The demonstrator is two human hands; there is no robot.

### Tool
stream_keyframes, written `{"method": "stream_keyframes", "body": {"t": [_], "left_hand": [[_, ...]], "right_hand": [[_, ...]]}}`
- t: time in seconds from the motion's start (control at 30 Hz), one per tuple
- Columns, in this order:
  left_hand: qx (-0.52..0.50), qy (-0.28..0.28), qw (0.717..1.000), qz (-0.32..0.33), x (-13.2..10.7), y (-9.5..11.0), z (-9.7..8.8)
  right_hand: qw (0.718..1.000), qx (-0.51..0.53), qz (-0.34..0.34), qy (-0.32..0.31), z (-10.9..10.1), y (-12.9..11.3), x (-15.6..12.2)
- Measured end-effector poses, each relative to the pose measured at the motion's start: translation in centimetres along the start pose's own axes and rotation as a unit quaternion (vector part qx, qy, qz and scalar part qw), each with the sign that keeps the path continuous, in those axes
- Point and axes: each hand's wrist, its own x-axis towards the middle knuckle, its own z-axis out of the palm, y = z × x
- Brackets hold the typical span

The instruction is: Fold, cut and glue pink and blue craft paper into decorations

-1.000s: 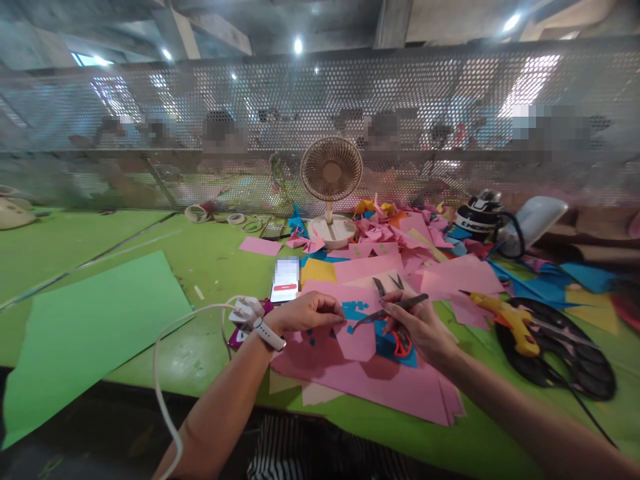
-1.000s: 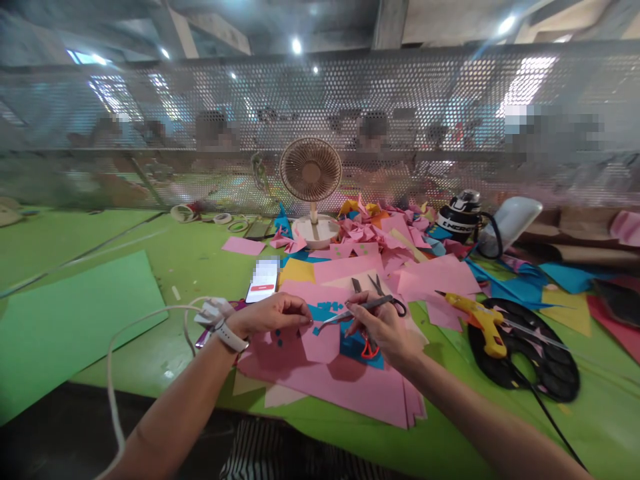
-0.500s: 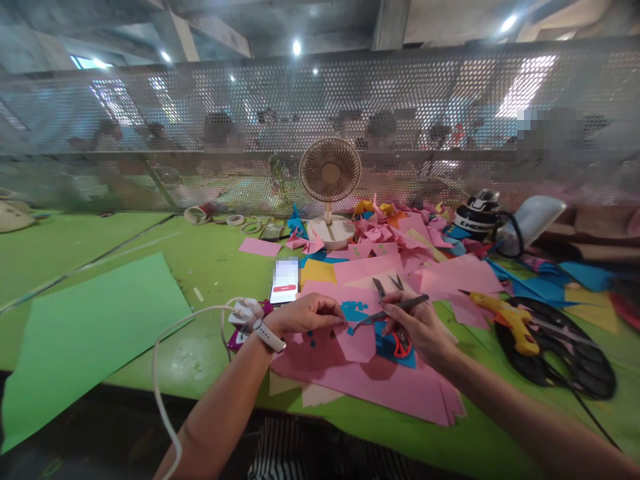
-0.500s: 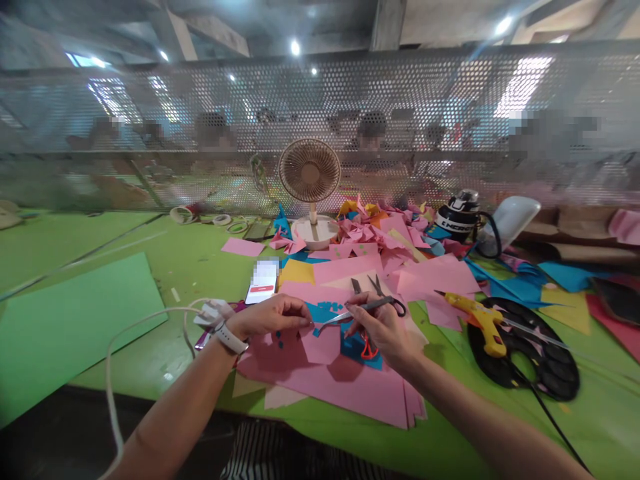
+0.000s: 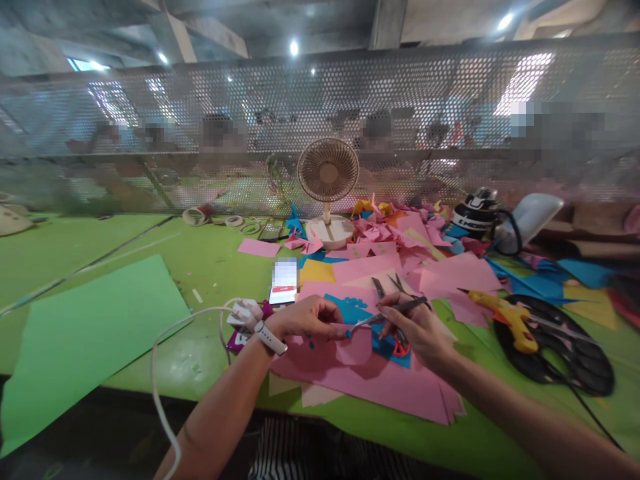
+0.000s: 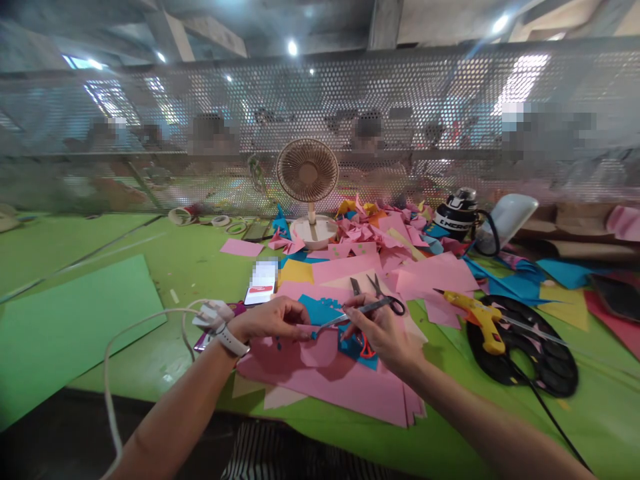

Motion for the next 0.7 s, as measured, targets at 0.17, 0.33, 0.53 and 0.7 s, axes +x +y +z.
{"method": "stream_keyframes", "body": {"t": [0.17,0.33,0.53,0.7], "left_hand": [[0.0,-0.002,1.0,-0.001,0.02,-0.01,-0.05],[0.006,0.011,1.0,0.003,0.12,-0.02,0.01],[0.008,0.015,1.0,0.002,0.22,-0.15,0.07],[0.015,0.016,1.0,0.002,0.24,-0.22,0.05]], "right_hand": [[1.0,0.018,-0.001,0.003,0.04,0.06,-0.14],[1.0,0.013,-0.001,0.012,0.12,-0.08,0.0],[1.0,0.018,0.002,0.019,0.22,-0.04,-0.16],[0.999,0.025,0.009,0.018,0.3,0.02,-0.22]]}}
